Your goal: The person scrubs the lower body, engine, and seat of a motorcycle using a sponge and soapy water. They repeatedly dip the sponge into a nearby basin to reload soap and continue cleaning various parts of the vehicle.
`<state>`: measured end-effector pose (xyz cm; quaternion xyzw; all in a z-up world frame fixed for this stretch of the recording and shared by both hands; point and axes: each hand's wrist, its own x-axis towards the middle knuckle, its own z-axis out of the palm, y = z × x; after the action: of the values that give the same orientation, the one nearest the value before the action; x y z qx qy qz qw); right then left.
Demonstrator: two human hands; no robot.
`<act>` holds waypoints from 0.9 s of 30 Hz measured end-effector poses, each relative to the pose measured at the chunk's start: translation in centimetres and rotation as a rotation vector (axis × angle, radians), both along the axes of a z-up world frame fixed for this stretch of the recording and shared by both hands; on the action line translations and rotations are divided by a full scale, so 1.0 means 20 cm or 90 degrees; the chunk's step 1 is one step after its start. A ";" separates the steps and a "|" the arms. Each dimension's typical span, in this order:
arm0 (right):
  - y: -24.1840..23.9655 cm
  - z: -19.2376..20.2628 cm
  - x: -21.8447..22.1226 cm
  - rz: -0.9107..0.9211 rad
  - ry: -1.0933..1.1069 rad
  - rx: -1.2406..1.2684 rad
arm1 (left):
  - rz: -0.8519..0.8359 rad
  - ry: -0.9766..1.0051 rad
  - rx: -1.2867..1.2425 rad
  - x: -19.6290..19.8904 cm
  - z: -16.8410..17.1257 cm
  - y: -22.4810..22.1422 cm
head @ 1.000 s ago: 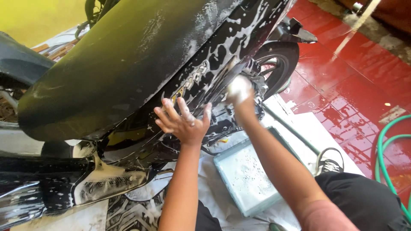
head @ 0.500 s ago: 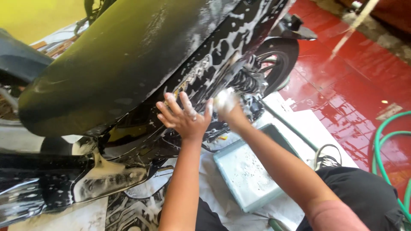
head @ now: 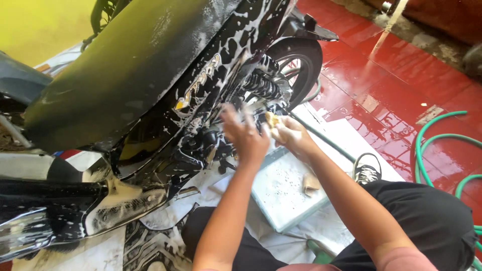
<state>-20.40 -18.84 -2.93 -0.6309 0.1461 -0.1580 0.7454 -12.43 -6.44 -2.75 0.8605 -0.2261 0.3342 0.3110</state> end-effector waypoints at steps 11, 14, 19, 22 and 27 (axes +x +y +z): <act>0.04 -0.37 -0.51 -0.088 0.137 0.024 | -0.260 0.796 -0.177 -0.50 -0.65 -0.03; 0.06 -0.52 -0.62 -0.031 0.204 -0.179 | -0.231 0.842 -0.275 -0.59 -0.97 -0.01; 0.10 -0.76 -0.74 -0.020 0.259 -0.193 | -0.108 0.953 -0.420 -0.77 -1.09 0.08; 0.11 -0.84 -0.75 -0.019 0.298 -0.128 | -0.081 0.982 -0.399 -0.81 -1.09 0.16; 0.08 -0.96 -0.73 0.013 0.341 0.040 | -0.116 0.997 -0.417 -0.78 -1.18 0.26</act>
<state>-35.01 -17.32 -22.23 -0.6285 0.3362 0.0268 0.7009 -28.10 -1.16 -26.39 0.6884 0.0939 -0.3347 0.6366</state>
